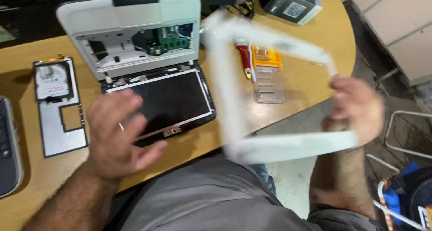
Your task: The person uses a screwdriver to remove screws from the bottom casing and the screen bezel of a white laptop. They then lift the screen bezel off the device, exposing the screen and internal components.
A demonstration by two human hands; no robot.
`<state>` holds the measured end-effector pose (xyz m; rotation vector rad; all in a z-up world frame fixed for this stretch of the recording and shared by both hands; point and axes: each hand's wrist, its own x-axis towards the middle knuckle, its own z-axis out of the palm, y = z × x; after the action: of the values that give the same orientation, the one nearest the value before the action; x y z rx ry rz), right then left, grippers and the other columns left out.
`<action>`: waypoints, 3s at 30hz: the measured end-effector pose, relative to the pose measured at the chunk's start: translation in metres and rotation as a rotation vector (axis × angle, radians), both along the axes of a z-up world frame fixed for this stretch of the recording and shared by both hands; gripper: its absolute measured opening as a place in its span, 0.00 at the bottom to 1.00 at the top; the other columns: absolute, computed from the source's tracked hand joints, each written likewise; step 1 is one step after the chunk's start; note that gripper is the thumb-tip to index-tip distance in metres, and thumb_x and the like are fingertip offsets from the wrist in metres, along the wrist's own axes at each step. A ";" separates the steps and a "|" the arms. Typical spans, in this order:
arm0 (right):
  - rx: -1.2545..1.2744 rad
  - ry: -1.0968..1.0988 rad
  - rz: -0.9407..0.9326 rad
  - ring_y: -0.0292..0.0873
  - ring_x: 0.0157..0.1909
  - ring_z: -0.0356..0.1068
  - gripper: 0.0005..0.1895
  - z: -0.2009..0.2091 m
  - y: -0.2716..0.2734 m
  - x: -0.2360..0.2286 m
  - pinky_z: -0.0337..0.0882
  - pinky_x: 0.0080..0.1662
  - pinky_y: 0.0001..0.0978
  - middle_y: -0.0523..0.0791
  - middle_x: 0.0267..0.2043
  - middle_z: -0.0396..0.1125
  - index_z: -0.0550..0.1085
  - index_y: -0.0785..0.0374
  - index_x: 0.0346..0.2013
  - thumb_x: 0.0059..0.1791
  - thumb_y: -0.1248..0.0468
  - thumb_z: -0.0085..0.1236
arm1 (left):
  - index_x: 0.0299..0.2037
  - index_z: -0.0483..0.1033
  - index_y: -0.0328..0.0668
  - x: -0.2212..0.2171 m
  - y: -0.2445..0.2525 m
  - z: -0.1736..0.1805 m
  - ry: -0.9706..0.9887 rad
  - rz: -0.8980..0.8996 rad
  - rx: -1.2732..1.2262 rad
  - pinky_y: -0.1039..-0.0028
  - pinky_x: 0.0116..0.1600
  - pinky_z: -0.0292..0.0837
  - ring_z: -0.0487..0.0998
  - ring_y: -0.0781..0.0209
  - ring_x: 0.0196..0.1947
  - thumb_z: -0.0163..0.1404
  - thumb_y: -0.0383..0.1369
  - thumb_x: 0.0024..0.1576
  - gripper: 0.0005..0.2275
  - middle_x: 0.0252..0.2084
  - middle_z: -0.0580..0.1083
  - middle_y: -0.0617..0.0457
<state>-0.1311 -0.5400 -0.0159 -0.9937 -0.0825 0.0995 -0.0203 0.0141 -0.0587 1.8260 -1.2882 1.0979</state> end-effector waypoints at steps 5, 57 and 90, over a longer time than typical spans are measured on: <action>-1.000 -0.956 -1.073 0.64 0.33 0.69 0.18 0.025 -0.001 0.004 0.75 0.35 0.51 0.70 0.39 0.63 0.57 0.70 0.52 0.65 0.56 0.49 | 0.50 0.76 0.29 0.006 -0.010 0.010 0.473 0.023 -0.025 0.50 0.62 0.70 0.78 0.38 0.55 0.57 0.36 0.57 0.17 0.54 0.77 0.35; -1.918 0.394 -0.879 0.52 0.47 0.76 0.18 -0.124 -0.143 0.092 0.76 0.48 0.48 0.43 0.36 0.75 0.82 0.48 0.53 0.53 0.46 0.64 | 0.34 0.80 0.47 0.020 -0.016 0.004 0.735 -0.006 0.003 0.65 0.44 0.75 0.80 0.53 0.34 0.61 0.32 0.55 0.03 0.37 0.80 0.55; -1.905 -0.130 -0.069 0.40 0.52 0.75 0.17 -0.072 0.196 0.082 0.75 0.54 0.34 0.36 0.46 0.71 0.77 0.37 0.56 0.52 0.54 0.56 | 0.74 0.55 0.54 0.037 -0.005 0.016 0.905 0.360 0.861 0.52 0.75 0.38 0.50 0.47 0.73 0.68 0.58 0.40 0.51 0.73 0.54 0.45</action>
<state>-0.0486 -0.3444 -0.0874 -2.9047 -0.0542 0.0215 0.0169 0.0091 -0.0422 2.7565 -0.8988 -0.3015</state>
